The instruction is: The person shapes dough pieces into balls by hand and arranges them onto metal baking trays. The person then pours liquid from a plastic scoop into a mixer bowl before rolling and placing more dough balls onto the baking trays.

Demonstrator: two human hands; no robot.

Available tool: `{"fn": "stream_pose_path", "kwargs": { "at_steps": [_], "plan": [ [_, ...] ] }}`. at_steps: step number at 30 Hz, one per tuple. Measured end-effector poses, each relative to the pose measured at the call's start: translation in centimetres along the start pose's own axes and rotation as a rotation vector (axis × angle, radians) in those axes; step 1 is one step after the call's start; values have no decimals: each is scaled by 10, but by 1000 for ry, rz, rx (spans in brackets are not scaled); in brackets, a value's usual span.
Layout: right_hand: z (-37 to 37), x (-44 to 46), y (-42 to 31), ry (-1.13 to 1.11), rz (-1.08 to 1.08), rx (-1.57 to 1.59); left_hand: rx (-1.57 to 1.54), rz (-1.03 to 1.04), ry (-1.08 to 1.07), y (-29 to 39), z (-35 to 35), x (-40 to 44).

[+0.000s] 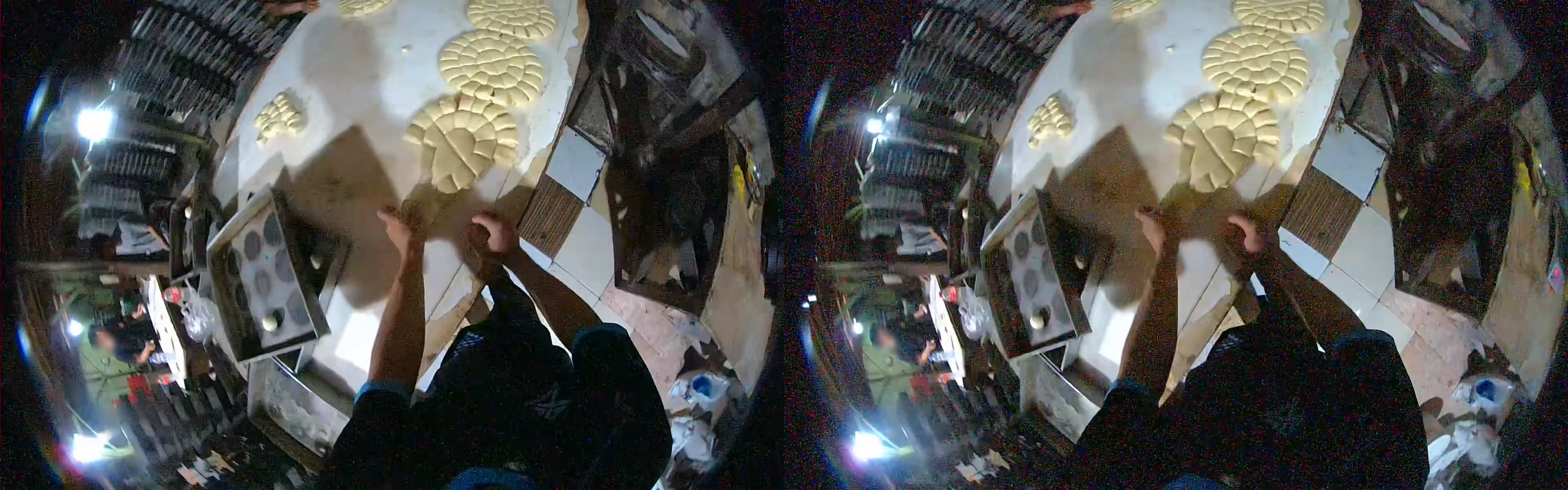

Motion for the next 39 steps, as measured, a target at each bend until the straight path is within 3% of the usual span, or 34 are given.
{"fn": "stream_pose_path", "kwargs": {
  "at_steps": [2,3,4,5,6,8,9,10,11,12,14,15,17,19,20,22,23,24,25,26,27,28,29,30,32,35,36,37,38,39],
  "plan": [
    [-4,6,-14,-198,73,232,108,68,100,-4,-43,-30],
    [2,8,-12,-231,52,229,384,301,157,-18,-69,-31],
    [7,10,-11,-109,3,244,670,524,214,-33,-95,-34],
    [14,4,-15,14,-44,263,613,690,165,-59,-133,-30],
    [25,-13,-29,-18,-61,269,658,373,139,-116,-175,8],
    [55,-54,-58,-205,324,937,-312,183,138,-72,-201,-55],
    [38,-56,-114,-586,423,528,-399,264,16,-54,-210,-82],
    [103,-95,-58,-673,321,161,-480,345,-104,-40,-218,-109],
    [116,-110,-79,-917,384,230,-438,306,-110,-30,-222,-128],
    [85,-104,-176,-950,559,691,-396,300,-188,-11,-223,-153],
    [102,-112,-227,-581,614,1076,-284,436,-131,-12,-231,-162],
    [108,-110,-229,-463,559,1003,-154,683,24,-13,-239,-157],
    [118,-99,-231,-248,474,937,-90,634,109,-19,-258,-151],
    [110,-91,-218,-306,559,914,-191,572,123,-18,-269,-153],
    [110,-81,-213,-344,634,903,-22,582,235,-46,-283,-133],
    [114,-71,-197,-253,638,1016,-246,589,269,-42,-281,-146],
    [112,-60,-176,-177,526,847,-259,621,323,-64,-291,-137],
    [109,-49,-156,-101,419,676,436,788,597,-94,-318,-125],
    [108,-33,-133,-24,424,729,26,508,523,-97,-324,-135],
    [103,-17,-111,53,428,781,110,471,597,-79,-327,-151],
    [86,-3,-99,-10,426,662,-102,354,489,-81,-333,-158],
    [67,8,-91,-80,410,551,30,308,451,-89,-340,-163],
    [56,9,-84,-257,359,507,187,395,308,-142,-366,-152],
    [45,9,-77,-440,292,461,379,171,64,-165,-384,-152],
    [34,30,-69,-561,-755,-372,511,307,185,-148,-389,-121],
    [59,81,-94,-749,-695,-212,974,557,348,-118,-399,-90],
    [81,86,-95,-658,-689,-146,577,364,345,-67,-368,-84],
    [101,88,-96,-572,-676,-85,274,353,330,-75,-349,-67],
    [120,69,-98,-532,-676,-48,1107,629,380,-116,-340,-55],
    [134,41,-97,-490,-682,-15,898,675,366,-26,-277,-90]
  ]
}}
Point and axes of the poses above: each hand's wrist, its own x-axis towards the middle knuckle, its own z-axis out of the palm, y = z × x, the point moved 2 cm from there along x, towards the middle knuckle, and after that the axes turned 1 degree about x, right-handed, at the moved point
